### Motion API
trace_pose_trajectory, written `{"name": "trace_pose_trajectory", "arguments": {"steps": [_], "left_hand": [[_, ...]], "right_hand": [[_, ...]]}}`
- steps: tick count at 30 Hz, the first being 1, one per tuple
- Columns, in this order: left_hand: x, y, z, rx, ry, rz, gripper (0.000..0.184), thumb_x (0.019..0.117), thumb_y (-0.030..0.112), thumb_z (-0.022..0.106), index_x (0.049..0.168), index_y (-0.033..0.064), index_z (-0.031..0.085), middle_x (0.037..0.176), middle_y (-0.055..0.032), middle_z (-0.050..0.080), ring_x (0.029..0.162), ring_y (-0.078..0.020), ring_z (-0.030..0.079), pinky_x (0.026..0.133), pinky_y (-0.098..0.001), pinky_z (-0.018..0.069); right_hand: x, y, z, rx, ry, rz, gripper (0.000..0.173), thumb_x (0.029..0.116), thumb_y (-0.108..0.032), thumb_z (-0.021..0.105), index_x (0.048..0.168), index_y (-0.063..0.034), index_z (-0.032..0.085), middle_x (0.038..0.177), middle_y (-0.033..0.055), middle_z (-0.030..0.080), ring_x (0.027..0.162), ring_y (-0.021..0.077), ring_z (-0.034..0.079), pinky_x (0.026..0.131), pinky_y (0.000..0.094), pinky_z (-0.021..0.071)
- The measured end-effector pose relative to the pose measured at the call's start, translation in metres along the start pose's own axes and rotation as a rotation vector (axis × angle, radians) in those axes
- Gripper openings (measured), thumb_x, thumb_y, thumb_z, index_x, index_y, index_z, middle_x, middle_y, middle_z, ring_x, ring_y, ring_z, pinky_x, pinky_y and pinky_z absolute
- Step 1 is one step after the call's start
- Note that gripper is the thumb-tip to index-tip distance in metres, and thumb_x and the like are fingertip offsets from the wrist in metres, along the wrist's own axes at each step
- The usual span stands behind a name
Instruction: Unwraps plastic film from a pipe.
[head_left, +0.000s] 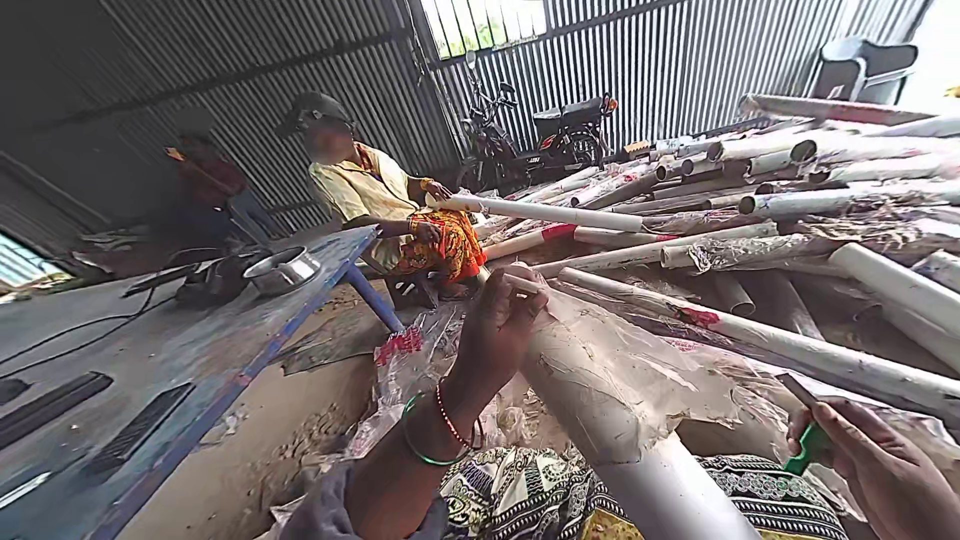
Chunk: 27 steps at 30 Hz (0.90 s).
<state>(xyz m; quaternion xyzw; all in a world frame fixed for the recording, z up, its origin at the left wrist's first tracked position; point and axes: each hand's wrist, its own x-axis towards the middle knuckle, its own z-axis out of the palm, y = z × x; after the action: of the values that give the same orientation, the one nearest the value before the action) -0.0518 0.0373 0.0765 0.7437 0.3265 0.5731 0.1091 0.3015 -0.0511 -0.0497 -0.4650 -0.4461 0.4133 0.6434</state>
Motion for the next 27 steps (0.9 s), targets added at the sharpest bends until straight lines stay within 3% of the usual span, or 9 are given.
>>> {"name": "trace_pose_trajectory", "arguments": {"steps": [2,4,8,11,14,18,23,27], "left_hand": [[-0.016,-0.005,0.004,-0.243,0.114,-0.001,0.008,0.1006,0.014,0.059,0.105,0.0208,0.061,0.094,0.0141,0.067,0.086,0.0026,0.064,0.081,-0.0181,0.0549],[-0.03,-0.008,0.003,-0.448,0.155,0.005,0.003,0.0996,0.031,0.062,0.102,0.0306,0.065,0.09,0.0158,0.067,0.092,0.0002,0.064,0.091,-0.0207,0.0516],[-0.054,-0.016,-0.003,-0.61,0.216,0.032,0.012,0.0981,0.037,0.063,0.097,0.0254,0.067,0.083,0.0104,0.067,0.091,-0.0048,0.066,0.093,-0.0219,0.0495],[-0.062,-0.021,-0.008,-0.64,0.195,0.033,0.013,0.0988,0.036,0.062,0.096,0.0237,0.065,0.081,0.0109,0.066,0.09,-0.0037,0.066,0.092,-0.0203,0.0492],[-0.062,-0.025,-0.006,-0.681,0.179,0.029,0.01,0.0994,0.034,0.061,0.098,0.0246,0.064,0.083,0.012,0.065,0.091,-0.0029,0.065,0.092,-0.0201,0.0484],[-0.06,-0.025,-0.004,-0.73,0.18,0.028,0.01,0.1002,0.033,0.06,0.097,0.0242,0.064,0.083,0.0119,0.065,0.093,-0.0028,0.064,0.092,-0.0194,0.0475],[-0.063,-0.027,-0.001,-0.831,0.205,0.013,0.011,0.0997,0.032,0.061,0.098,0.0222,0.065,0.083,0.0102,0.065,0.09,-0.0038,0.065,0.09,-0.02,0.0489],[-0.062,-0.027,0.0,-0.888,0.19,-0.006,0.01,0.0998,0.031,0.061,0.099,0.022,0.064,0.084,0.01,0.065,0.091,-0.0036,0.064,0.091,-0.0201,0.0482]], "right_hand": [[0.02,-0.002,0.004,-0.031,-0.019,-0.05,0.023,0.1053,-0.015,0.039,0.096,-0.0195,0.06,0.077,-0.0107,0.073,0.064,0.0013,0.068,0.06,0.0174,0.058],[0.041,-0.005,0.017,-0.056,-0.062,-0.119,0.018,0.1048,-0.018,0.042,0.098,-0.0203,0.058,0.078,-0.0121,0.072,0.064,0.0005,0.068,0.059,0.0164,0.0578],[0.069,-0.016,0.064,-0.097,-0.214,-0.272,0.011,0.1055,-0.026,0.05,0.101,-0.0227,0.059,0.081,-0.0158,0.07,0.069,-0.002,0.067,0.064,0.0149,0.0578],[0.077,-0.022,0.104,-0.236,-0.318,-0.389,0.017,0.1056,-0.034,0.051,0.102,-0.0206,0.061,0.079,-0.0168,0.065,0.069,-0.0053,0.064,0.064,0.0131,0.0556],[0.077,-0.029,0.14,-0.43,-0.39,-0.538,0.026,0.1042,-0.038,0.052,0.102,-0.0142,0.063,0.076,-0.0139,0.061,0.065,-0.0117,0.056,0.06,0.007,0.0467],[0.082,-0.041,0.176,-0.587,-0.348,-0.787,0.031,0.1039,-0.037,0.052,0.095,-0.0102,0.065,0.069,-0.0032,0.062,0.061,-0.0017,0.056,0.056,0.0152,0.0445],[0.09,-0.056,0.209,-0.669,-0.351,-0.971,0.028,0.1018,-0.032,0.052,0.089,-0.0106,0.063,0.065,-0.0009,0.056,0.056,0.0091,0.055,0.05,0.0266,0.0408],[0.091,-0.057,0.223,-0.722,-0.381,-1.053,0.029,0.1019,-0.032,0.05,0.085,-0.0116,0.062,0.061,-0.0011,0.054,0.054,0.0109,0.054,0.048,0.0274,0.0397]]}}
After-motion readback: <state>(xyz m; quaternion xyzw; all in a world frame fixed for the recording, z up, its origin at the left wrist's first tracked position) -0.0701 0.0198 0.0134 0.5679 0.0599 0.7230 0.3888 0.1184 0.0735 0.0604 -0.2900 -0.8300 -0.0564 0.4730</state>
